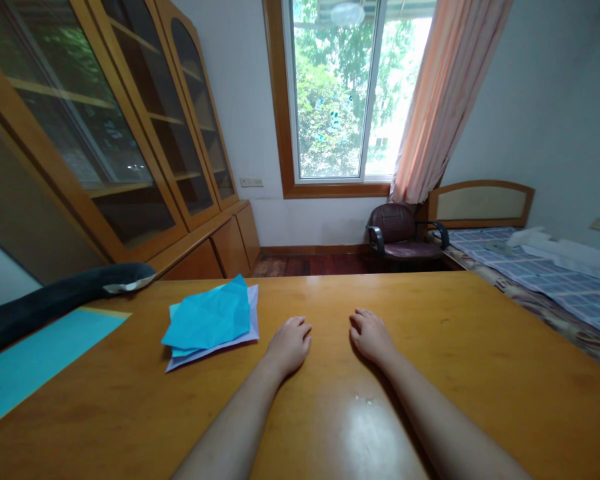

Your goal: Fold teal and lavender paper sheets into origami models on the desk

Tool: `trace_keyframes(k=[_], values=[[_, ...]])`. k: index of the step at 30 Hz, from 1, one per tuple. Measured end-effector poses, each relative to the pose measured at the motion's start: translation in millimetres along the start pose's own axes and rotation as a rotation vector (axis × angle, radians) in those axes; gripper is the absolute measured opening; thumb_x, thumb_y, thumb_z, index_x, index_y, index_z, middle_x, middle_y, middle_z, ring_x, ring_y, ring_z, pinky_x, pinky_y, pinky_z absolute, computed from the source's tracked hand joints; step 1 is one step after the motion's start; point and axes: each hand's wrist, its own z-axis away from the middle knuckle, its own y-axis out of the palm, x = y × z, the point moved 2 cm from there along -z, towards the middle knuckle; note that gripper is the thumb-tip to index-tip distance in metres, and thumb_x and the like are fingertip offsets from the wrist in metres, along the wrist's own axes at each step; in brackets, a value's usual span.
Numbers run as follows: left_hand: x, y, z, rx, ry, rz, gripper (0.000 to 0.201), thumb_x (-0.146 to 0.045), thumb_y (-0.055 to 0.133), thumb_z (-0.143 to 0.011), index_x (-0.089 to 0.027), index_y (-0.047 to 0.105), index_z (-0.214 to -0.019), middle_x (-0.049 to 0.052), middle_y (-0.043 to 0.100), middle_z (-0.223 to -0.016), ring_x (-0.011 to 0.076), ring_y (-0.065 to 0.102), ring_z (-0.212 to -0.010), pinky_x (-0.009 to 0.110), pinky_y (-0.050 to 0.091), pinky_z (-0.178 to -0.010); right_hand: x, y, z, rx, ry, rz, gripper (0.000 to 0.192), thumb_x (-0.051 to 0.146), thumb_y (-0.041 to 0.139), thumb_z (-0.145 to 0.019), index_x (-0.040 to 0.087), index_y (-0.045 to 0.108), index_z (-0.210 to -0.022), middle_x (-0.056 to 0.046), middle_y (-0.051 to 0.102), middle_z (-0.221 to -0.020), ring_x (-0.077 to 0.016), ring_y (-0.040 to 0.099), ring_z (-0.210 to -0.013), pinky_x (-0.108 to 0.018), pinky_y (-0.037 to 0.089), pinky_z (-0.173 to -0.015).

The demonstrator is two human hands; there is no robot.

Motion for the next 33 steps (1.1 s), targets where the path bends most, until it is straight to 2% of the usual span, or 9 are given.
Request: trace_keyframes(k=[5,7,10,14,20,24,28,33], values=[[-2.6,-15.4,5.9,0.102,0.048,0.004,0.023,-0.023,0.048,-0.084,-0.022,0.069,-0.092,0.007,0.067,-0.104,0.0215,0.059,-0.101,0.032,0.043,-0.090,0.0,0.8,0.4,-0.010,-0.006,-0.005,0.031,0.022,0.048,-0.081,0.017,0.069,-0.104,-0.013,0.057,-0.129,-0.0239,0.050,-0.119,-0.034,0.032,-0.103],[-1.0,-22.5,7.2,0.105,0.034,0.015,0.025,-0.023,0.046,-0.085,-0.023,0.069,-0.094,0.007,0.069,-0.098,0.0210,0.061,-0.095,0.032,0.045,-0.085,0.1,0.9,0.7,-0.012,-0.008,-0.004,0.031,0.022,0.048,-0.081,0.017,0.069,-0.104,-0.012,0.057,-0.129,-0.0235,0.050,-0.119,-0.034,0.032,-0.103],[4.4,-32.9,8.2,0.033,0.012,0.039,0.029,-0.025,0.044,-0.086,-0.022,0.068,-0.103,0.007,0.070,-0.102,0.0211,0.062,-0.096,0.032,0.046,-0.083,0.1,0.3,1.2,-0.013,-0.005,-0.002,0.031,0.023,0.048,-0.081,0.017,0.068,-0.105,-0.012,0.057,-0.129,-0.0235,0.050,-0.119,-0.034,0.033,-0.103],[18.2,-44.0,9.9,-0.115,-0.010,0.080,0.030,-0.024,0.044,-0.087,-0.020,0.068,-0.104,0.006,0.070,-0.105,0.0199,0.062,-0.098,0.031,0.046,-0.088,-0.5,0.0,1.4,-0.011,-0.005,-0.004,0.031,0.023,0.049,-0.081,0.017,0.068,-0.105,-0.012,0.057,-0.129,-0.0236,0.050,-0.120,-0.034,0.033,-0.103],[51.0,-53.9,12.7,-0.375,-0.183,0.045,0.031,-0.025,0.043,-0.087,-0.019,0.065,-0.107,0.006,0.068,-0.110,0.0205,0.060,-0.105,0.031,0.043,-0.096,-0.5,0.5,1.2,-0.016,-0.015,-0.005,0.030,0.022,0.049,-0.081,0.017,0.069,-0.103,-0.012,0.057,-0.129,-0.0236,0.050,-0.119,-0.034,0.033,-0.103],[66.6,-52.0,13.9,-0.448,-0.346,-0.026,0.036,-0.022,0.041,-0.087,-0.019,0.058,-0.118,0.008,0.064,-0.119,0.0220,0.055,-0.111,0.032,0.039,-0.100,0.3,-0.4,1.4,-0.012,-0.012,0.000,0.031,0.022,0.048,-0.082,0.017,0.069,-0.104,-0.013,0.057,-0.129,-0.0242,0.050,-0.120,-0.035,0.033,-0.103],[71.5,-46.6,13.6,-0.501,-0.371,-0.089,0.041,-0.021,0.041,-0.086,-0.014,0.052,-0.125,0.011,0.060,-0.122,0.0234,0.053,-0.113,0.032,0.037,-0.101,0.7,-1.2,1.7,-0.014,-0.016,0.007,0.031,0.022,0.048,-0.082,0.016,0.069,-0.104,-0.013,0.057,-0.129,-0.0241,0.050,-0.120,-0.034,0.033,-0.102],[74.3,-41.6,14.3,-0.470,-0.535,-0.222,0.050,-0.027,0.045,-0.083,-0.006,0.046,-0.129,0.020,0.056,-0.125,0.0325,0.045,-0.120,0.045,0.032,-0.102,1.5,-2.0,2.7,-0.023,-0.020,0.015,0.031,0.022,0.048,-0.082,0.017,0.069,-0.103,-0.013,0.058,-0.128,-0.0238,0.050,-0.119,-0.034,0.033,-0.102]])
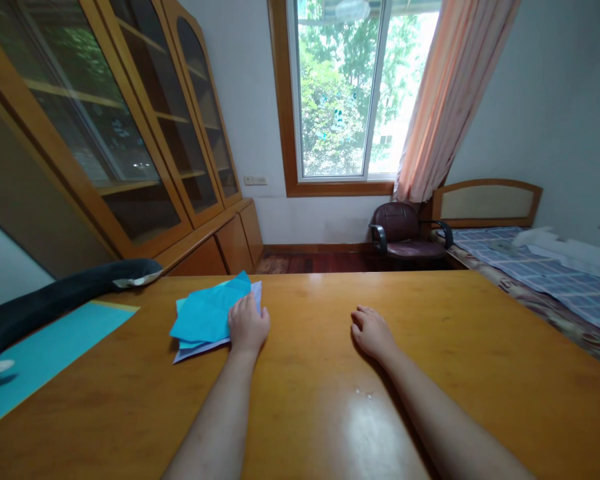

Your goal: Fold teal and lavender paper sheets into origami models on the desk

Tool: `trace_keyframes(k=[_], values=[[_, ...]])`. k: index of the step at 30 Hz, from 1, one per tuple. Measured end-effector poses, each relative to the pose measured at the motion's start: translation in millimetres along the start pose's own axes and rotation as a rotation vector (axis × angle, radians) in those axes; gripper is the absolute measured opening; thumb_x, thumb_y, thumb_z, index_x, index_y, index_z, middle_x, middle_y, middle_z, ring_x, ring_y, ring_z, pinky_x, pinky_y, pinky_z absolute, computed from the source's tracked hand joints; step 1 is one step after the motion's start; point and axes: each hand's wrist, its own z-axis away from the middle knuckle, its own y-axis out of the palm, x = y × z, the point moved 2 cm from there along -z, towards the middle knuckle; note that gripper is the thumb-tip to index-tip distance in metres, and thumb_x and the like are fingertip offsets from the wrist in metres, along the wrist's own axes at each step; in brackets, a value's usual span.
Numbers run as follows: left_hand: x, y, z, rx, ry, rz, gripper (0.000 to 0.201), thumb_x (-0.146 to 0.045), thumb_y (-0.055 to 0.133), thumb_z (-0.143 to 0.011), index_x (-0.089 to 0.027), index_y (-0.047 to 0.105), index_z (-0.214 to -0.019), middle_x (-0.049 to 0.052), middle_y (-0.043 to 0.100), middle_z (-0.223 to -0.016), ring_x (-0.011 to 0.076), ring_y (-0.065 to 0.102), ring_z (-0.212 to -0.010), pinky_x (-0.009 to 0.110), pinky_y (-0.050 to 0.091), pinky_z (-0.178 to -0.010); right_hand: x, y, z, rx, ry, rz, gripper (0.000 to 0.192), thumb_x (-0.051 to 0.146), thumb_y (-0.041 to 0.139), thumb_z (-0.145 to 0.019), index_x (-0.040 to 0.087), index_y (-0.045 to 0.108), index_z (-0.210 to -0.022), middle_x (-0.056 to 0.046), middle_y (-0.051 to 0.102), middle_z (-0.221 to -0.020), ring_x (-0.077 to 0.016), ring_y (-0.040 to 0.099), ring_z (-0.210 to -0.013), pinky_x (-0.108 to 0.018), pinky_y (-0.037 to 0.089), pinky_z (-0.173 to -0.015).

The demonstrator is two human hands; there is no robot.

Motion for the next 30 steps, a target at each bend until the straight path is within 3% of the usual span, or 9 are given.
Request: trace_keyframes(k=[4,9,17,21,27,30], values=[[2.3,1.9,2.1,0.084,-0.110,-0.085,0.050,-0.026,0.046,-0.082,-0.007,0.047,-0.128,0.022,0.052,-0.129,0.0356,0.041,-0.124,0.051,0.031,-0.100,0.9,-1.2,0.5,0.000,0.013,-0.013,0.030,0.022,0.048,-0.082,0.017,0.069,-0.102,-0.012,0.058,-0.128,-0.0236,0.051,-0.118,-0.034,0.034,-0.102],[9.2,3.9,0.7,0.167,-0.210,-0.148,0.040,-0.021,0.042,-0.081,-0.010,0.055,-0.118,0.021,0.054,-0.126,0.0361,0.047,-0.117,0.050,0.039,-0.092,0.2,-0.4,0.2,0.005,0.020,-0.012,0.029,0.022,0.049,-0.081,0.018,0.069,-0.102,-0.012,0.058,-0.128,-0.0236,0.051,-0.118,-0.034,0.033,-0.102],[21.5,4.5,-3.9,0.267,-0.231,-0.144,0.032,-0.012,0.037,-0.081,-0.012,0.060,-0.103,0.019,0.064,-0.109,0.0334,0.058,-0.104,0.043,0.045,-0.081,-0.7,0.9,-0.6,-0.009,0.005,0.016,0.031,0.023,0.048,-0.082,0.017,0.069,-0.102,-0.012,0.058,-0.127,-0.0238,0.051,-0.117,-0.034,0.034,-0.102],[23.2,0.9,-5.8,0.225,-0.234,-0.080,0.035,-0.008,0.035,-0.081,-0.011,0.061,-0.104,0.019,0.066,-0.106,0.0326,0.060,-0.103,0.041,0.046,-0.082,-0.4,0.9,-0.6,0.000,0.005,0.014,0.031,0.023,0.047,-0.082,0.017,0.069,-0.103,-0.012,0.058,-0.128,-0.0234,0.051,-0.118,-0.033,0.033,-0.103],[14.2,-5.5,-7.3,0.056,-0.114,-0.018,0.049,-0.004,0.032,-0.081,0.001,0.050,-0.127,0.024,0.051,-0.132,0.0317,0.045,-0.126,0.041,0.038,-0.103,-0.2,0.9,-0.5,0.005,0.010,0.000,0.031,0.023,0.048,-0.082,0.017,0.069,-0.103,-0.012,0.057,-0.128,-0.0235,0.050,-0.119,-0.033,0.033,-0.103],[7.3,-5.8,-6.6,-0.020,-0.044,0.041,0.054,-0.003,0.033,-0.080,0.000,0.046,-0.132,0.022,0.050,-0.134,0.0306,0.043,-0.129,0.043,0.036,-0.106,0.5,-0.2,-0.4,0.013,0.015,-0.004,0.031,0.023,0.048,-0.081,0.017,0.069,-0.104,-0.012,0.057,-0.129,-0.0239,0.050,-0.120,-0.034,0.032,-0.103]])
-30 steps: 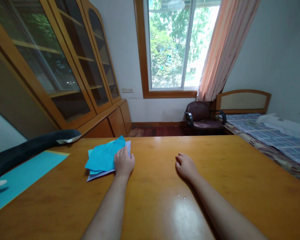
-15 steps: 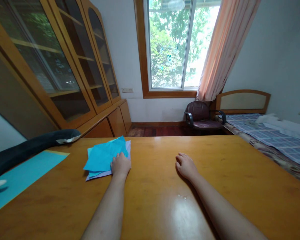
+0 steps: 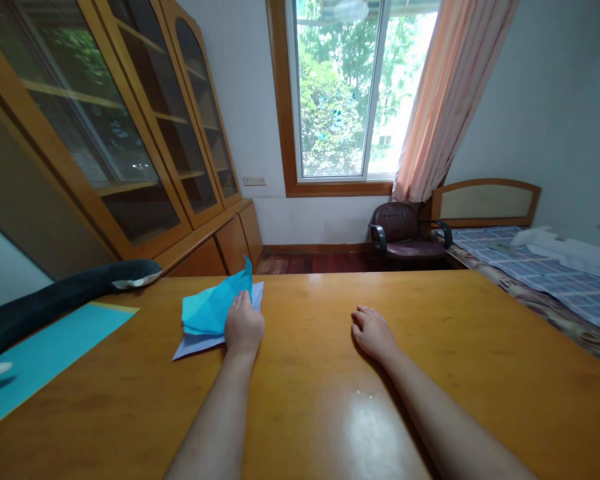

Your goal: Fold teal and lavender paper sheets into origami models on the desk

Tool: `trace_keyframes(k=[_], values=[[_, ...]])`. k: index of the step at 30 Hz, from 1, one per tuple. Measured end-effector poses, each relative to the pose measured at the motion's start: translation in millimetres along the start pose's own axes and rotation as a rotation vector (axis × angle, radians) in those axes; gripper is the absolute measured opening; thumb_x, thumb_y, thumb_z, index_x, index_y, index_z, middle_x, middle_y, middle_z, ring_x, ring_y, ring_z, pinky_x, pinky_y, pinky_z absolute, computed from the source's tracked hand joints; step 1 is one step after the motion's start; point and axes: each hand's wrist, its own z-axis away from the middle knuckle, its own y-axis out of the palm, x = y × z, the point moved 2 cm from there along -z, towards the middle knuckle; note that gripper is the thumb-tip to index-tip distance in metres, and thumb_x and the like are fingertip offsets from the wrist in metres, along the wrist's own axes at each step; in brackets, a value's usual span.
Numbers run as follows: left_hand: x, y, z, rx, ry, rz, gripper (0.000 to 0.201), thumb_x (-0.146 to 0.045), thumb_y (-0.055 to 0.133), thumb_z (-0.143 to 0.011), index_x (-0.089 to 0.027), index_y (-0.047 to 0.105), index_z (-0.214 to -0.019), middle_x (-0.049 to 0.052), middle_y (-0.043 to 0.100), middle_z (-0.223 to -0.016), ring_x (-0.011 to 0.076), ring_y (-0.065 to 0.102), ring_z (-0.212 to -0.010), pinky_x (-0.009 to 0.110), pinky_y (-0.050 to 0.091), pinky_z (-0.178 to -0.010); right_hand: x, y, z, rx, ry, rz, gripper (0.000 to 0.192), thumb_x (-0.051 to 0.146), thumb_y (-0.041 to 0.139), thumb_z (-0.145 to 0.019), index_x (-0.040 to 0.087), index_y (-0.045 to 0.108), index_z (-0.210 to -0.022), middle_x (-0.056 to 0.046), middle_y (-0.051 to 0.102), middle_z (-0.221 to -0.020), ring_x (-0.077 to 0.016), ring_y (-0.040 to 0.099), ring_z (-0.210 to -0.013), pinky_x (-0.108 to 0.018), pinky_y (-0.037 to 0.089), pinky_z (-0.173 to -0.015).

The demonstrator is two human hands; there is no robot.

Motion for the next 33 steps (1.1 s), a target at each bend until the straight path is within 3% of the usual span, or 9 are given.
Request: trace_keyframes(k=[5,9,16,19,23,26,29,33], values=[[-16.3,2.9,7.1,-0.173,0.191,0.145,0.054,-0.005,0.036,-0.078,-0.002,0.048,-0.130,0.021,0.056,-0.128,0.0306,0.046,-0.126,0.047,0.039,-0.105,0.7,-1.1,0.6,0.010,-0.005,0.002,0.033,0.023,0.047,-0.082,0.015,0.068,-0.105,-0.014,0.057,-0.129,-0.0248,0.050,-0.119,-0.034,0.033,-0.103],[-38.7,5.8,20.8,-0.165,0.365,0.174,0.053,-0.005,0.036,-0.077,-0.004,0.051,-0.128,0.020,0.056,-0.129,0.0292,0.046,-0.127,0.047,0.040,-0.105,0.4,-1.1,1.1,0.001,-0.009,-0.005,0.033,0.022,0.046,-0.082,0.015,0.068,-0.105,-0.014,0.056,-0.129,-0.0255,0.050,-0.120,-0.036,0.033,-0.103],[-88.1,7.1,55.4,0.087,0.618,0.155,0.056,-0.003,0.036,-0.076,-0.007,0.049,-0.130,0.016,0.051,-0.136,0.0283,0.042,-0.130,0.046,0.037,-0.107,-1.8,1.3,-0.3,-0.013,-0.017,-0.028,0.029,0.021,0.047,-0.081,0.017,0.068,-0.102,-0.012,0.058,-0.127,-0.0251,0.050,-0.119,-0.036,0.034,-0.103],[-104.3,9.6,69.6,0.233,0.706,0.153,0.057,-0.004,0.038,-0.076,-0.006,0.047,-0.132,0.016,0.048,-0.138,0.0288,0.040,-0.131,0.046,0.035,-0.108,-5.3,5.7,-1.4,-0.041,-0.006,-0.078,0.035,0.021,0.048,-0.079,0.015,0.063,-0.110,-0.013,0.059,-0.125,-0.0254,0.051,-0.118,-0.037,0.035,-0.103],[-115.1,18.8,84.2,0.390,0.745,0.157,0.053,-0.006,0.038,-0.081,-0.008,0.046,-0.133,0.016,0.047,-0.139,0.0281,0.039,-0.132,0.045,0.034,-0.109,-6.2,6.9,-1.4,-0.199,0.030,-0.135,0.059,0.018,0.049,-0.077,0.005,0.042,-0.135,-0.020,0.053,-0.129,-0.0279,0.049,-0.119,-0.040,0.036,-0.104],[-117.0,27.7,90.9,0.462,0.726,0.150,0.049,-0.008,0.037,-0.084,-0.009,0.048,-0.132,0.017,0.048,-0.138,0.0280,0.042,-0.130,0.045,0.034,-0.108,3.1,2.5,1.7,-0.299,-0.044,-0.115,0.064,0.014,0.048,-0.075,0.004,0.037,-0.138,-0.020,0.045,-0.137,-0.0290,0.039,-0.128,-0.043,0.030,-0.109],[-118.8,31.7,94.4,0.496,0.732,0.147,0.046,-0.011,0.037,-0.087,-0.010,0.049,-0.131,0.016,0.050,-0.136,0.0274,0.047,-0.126,0.044,0.037,-0.106,17.8,-1.4,6.6,-0.240,-0.170,-0.094,0.061,0.010,0.047,-0.073,0.009,0.045,-0.134,-0.016,0.042,-0.141,-0.0281,0.036,-0.131,-0.044,0.028,-0.110],[-124.0,25.9,94.3,0.511,0.788,0.200,0.036,-0.015,0.037,-0.089,-0.014,0.056,-0.120,0.013,0.061,-0.122,0.0241,0.057,-0.112,0.039,0.044,-0.097,33.4,-2.9,13.6,-0.053,-0.303,-0.092,0.055,0.014,0.048,-0.075,0.015,0.053,-0.129,-0.013,0.046,-0.140,-0.0278,0.038,-0.131,-0.047,0.024,-0.111]])
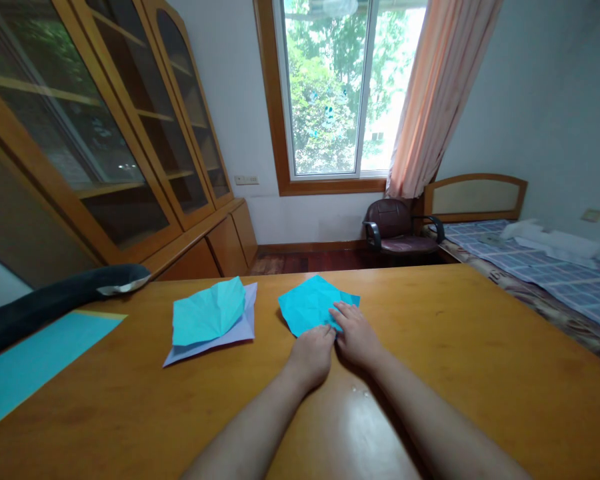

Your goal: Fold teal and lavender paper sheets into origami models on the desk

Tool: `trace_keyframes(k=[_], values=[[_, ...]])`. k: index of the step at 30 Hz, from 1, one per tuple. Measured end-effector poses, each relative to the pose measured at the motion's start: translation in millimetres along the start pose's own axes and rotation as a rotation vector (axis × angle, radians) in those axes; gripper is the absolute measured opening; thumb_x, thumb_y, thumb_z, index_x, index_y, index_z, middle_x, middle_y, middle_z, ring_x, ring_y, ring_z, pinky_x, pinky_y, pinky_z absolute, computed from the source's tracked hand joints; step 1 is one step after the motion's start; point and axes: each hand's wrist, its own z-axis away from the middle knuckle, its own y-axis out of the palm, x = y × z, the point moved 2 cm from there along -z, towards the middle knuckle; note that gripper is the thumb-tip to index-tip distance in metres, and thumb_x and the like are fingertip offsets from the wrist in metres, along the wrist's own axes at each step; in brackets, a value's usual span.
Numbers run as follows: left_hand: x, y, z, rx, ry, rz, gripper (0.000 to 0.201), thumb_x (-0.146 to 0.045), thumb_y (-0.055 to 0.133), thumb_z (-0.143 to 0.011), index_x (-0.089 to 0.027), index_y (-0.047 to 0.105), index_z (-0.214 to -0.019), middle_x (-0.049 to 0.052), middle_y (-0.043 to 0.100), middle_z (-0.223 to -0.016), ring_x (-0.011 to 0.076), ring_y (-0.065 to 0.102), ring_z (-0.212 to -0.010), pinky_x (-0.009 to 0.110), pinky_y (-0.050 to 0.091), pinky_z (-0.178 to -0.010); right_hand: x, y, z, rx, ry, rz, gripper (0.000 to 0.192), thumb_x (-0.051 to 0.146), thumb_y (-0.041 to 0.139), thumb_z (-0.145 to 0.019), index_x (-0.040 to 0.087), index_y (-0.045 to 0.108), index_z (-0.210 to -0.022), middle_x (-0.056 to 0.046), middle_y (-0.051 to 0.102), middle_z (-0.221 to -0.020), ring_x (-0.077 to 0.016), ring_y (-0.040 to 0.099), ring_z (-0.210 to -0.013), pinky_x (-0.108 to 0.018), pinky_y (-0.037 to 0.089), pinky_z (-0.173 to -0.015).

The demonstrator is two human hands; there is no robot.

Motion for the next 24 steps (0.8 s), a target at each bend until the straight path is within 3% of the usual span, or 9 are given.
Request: trace_keyframes(k=[6,15,24], values=[[-3.5,-9.6,0.8,-0.030,0.018,0.030,0.028,-0.014,0.041,-0.087,-0.019,0.060,-0.107,0.008,0.066,-0.106,0.0215,0.060,-0.099,0.033,0.049,-0.085,8.9,-0.6,3.4,0.165,-0.063,-0.041,0.051,0.019,0.049,-0.075,0.019,0.056,-0.125,-0.011,0.051,-0.137,-0.0284,0.041,-0.129,-0.053,0.018,-0.111],[-4.1,-22.4,4.8,-0.006,0.211,0.149,0.021,-0.019,0.046,-0.086,-0.020,0.064,-0.095,0.005,0.069,-0.101,0.0199,0.061,-0.096,0.031,0.046,-0.086,7.2,-4.3,3.9,0.257,-0.014,-0.020,0.047,0.025,0.052,-0.076,0.021,0.058,-0.123,-0.012,0.046,-0.141,-0.0322,0.038,-0.131,-0.053,0.024,-0.107],[23.5,-34.7,9.9,0.062,0.089,0.185,0.036,-0.015,0.055,-0.072,-0.024,0.065,-0.106,0.004,0.066,-0.112,0.0218,0.058,-0.104,0.034,0.042,-0.096,1.3,-2.3,7.0,0.211,-0.014,-0.037,0.048,0.019,0.052,-0.072,0.023,0.060,-0.119,-0.009,0.051,-0.137,-0.0291,0.042,-0.127,-0.048,0.028,-0.106]])
